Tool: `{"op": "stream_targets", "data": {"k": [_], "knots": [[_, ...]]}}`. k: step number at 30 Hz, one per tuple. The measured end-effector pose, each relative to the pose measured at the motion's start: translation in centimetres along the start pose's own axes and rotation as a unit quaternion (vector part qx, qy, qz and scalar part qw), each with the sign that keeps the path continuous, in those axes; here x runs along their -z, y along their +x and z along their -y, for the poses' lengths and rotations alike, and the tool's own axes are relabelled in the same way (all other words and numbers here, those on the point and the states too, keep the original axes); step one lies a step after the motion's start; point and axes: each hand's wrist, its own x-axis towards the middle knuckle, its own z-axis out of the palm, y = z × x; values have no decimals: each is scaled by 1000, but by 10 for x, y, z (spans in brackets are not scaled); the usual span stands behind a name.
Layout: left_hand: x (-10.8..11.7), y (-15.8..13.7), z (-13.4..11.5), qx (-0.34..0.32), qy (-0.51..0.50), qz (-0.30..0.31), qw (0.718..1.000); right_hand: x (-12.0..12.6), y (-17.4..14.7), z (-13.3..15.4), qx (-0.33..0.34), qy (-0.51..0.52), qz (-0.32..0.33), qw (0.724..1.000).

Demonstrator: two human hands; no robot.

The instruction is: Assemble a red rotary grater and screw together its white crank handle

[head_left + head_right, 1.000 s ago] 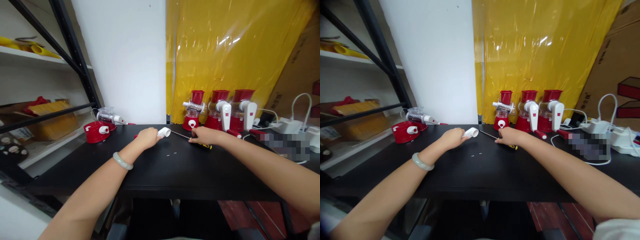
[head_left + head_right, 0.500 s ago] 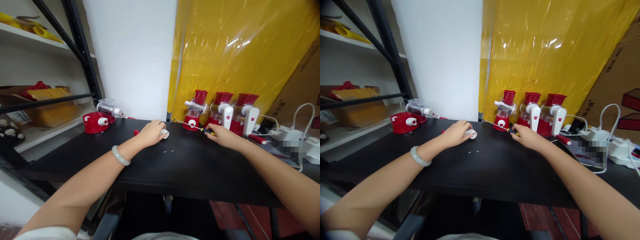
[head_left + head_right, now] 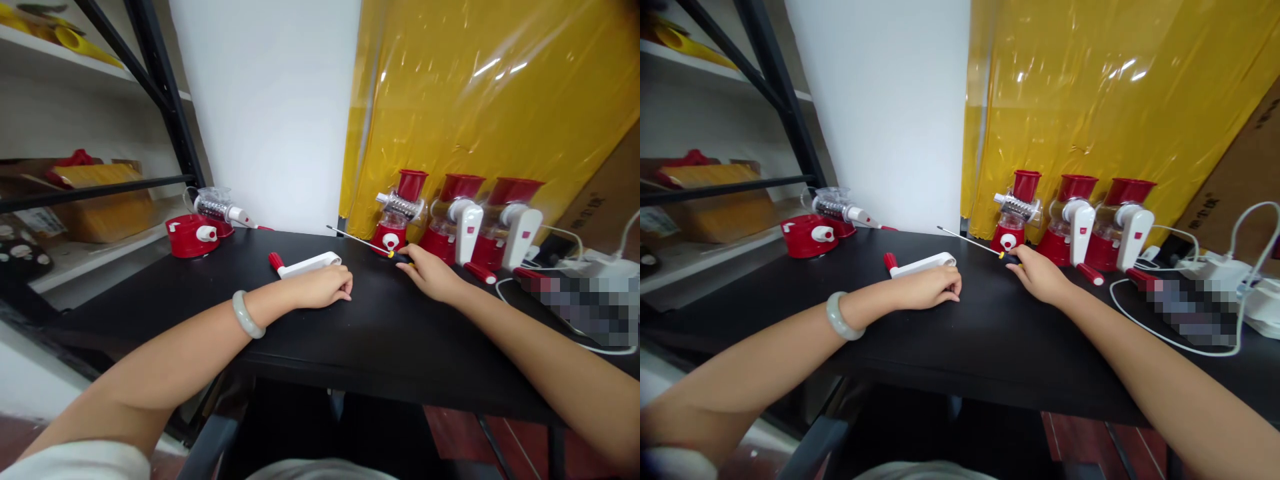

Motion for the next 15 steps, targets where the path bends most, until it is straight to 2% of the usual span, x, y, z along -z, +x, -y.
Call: {"op": "stream_targets", "data": {"k": [3, 7, 12, 15], "knots": [[3, 0, 1, 14, 7, -14, 1000, -1, -3, -5, -12, 2, -9, 1000], [16, -4, 7, 65, 2, -37, 997, -1, -6, -11, -22, 6, -34, 999], [36, -12, 30, 95, -128, -40, 986, -1, -9, -17, -4, 7, -56, 998], [45, -14, 46, 101, -207, -95, 968, -1, -10, -20, 21, 2, -62, 998]]}}
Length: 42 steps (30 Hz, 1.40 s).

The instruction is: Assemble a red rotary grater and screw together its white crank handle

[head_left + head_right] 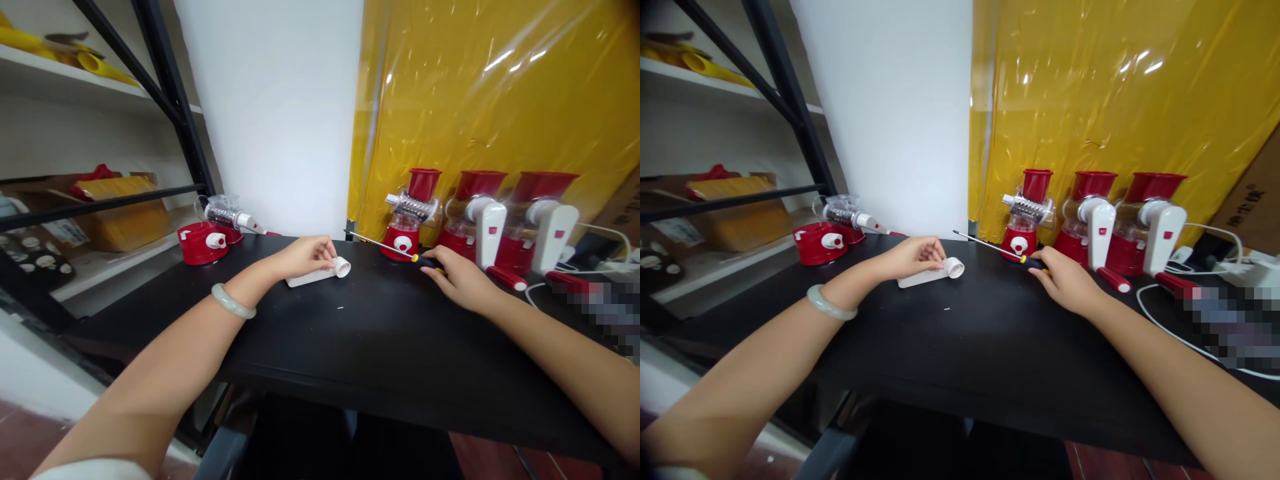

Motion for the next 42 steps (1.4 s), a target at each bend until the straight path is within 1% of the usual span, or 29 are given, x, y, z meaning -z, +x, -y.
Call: {"op": "stream_targets", "data": {"k": [4, 7, 11, 20, 26, 42], "knots": [[8, 3, 11, -2, -27, -82, 996, -3, 0, 2, 42, -6, -2, 999], [8, 4, 13, -4, -38, -107, 994, -5, 0, 5, 63, -27, 5, 998], [6, 3, 13, -5, -29, -111, 993, -6, -1, 7, 68, -51, 10, 996], [5, 2, 8, -6, -23, -102, 994, -8, -2, 9, 80, -55, 10, 995], [5, 2, 9, -5, -21, -103, 994, -7, -2, 9, 80, -64, 15, 995], [4, 4, 14, -2, -53, -99, 994, -6, -2, 11, 83, -77, 12, 993]]}}
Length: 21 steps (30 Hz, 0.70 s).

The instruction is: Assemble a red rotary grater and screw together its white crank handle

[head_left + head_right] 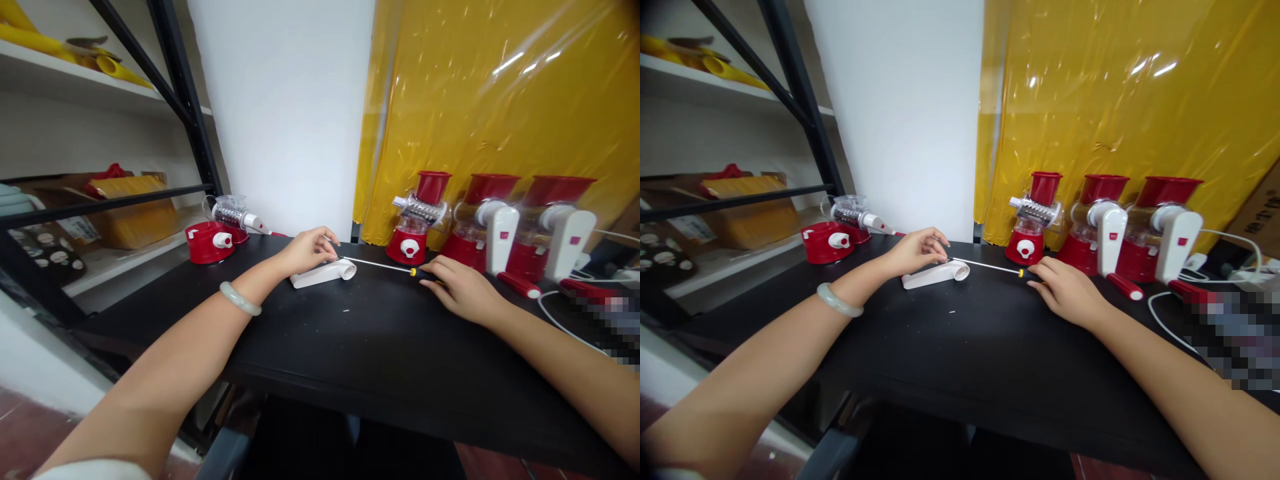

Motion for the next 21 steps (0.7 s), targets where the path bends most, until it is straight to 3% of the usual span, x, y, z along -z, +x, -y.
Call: {"op": "stream_targets", "data": {"k": [21], "knots": [[-1, -4, -2, -49, 125, 1, 991, 0, 0, 5, 67, -105, -49, 991]]}}
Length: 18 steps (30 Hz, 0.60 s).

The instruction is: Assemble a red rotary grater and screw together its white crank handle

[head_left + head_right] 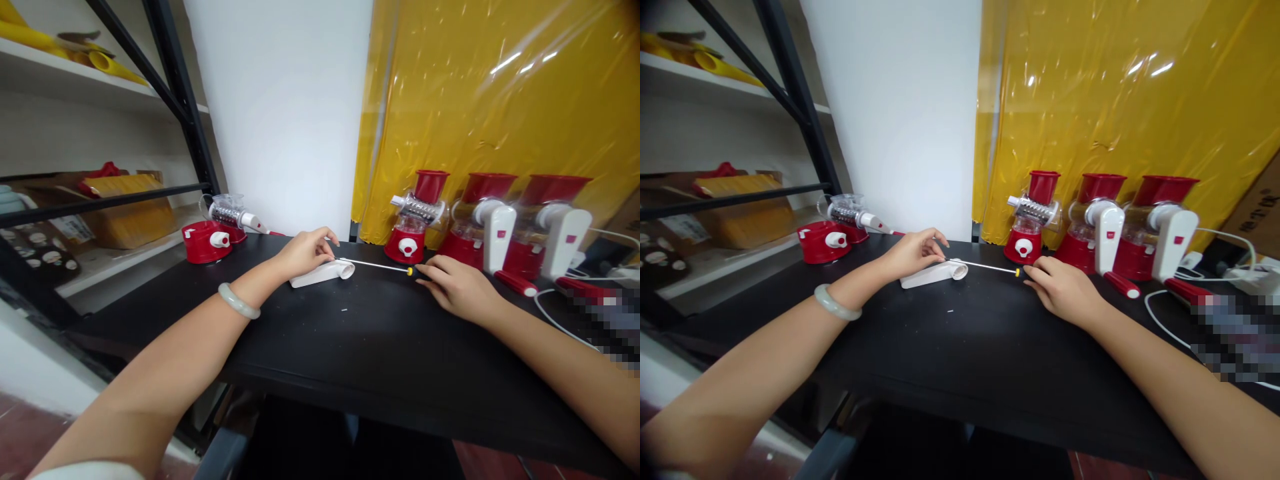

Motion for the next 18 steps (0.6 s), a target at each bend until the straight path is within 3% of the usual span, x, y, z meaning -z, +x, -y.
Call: {"op": "stream_targets", "data": {"k": [18], "knots": [[5, 0, 2, -31, 65, 57, 996, 3, 2, 1, -13, 9, 24, 1000]]}}
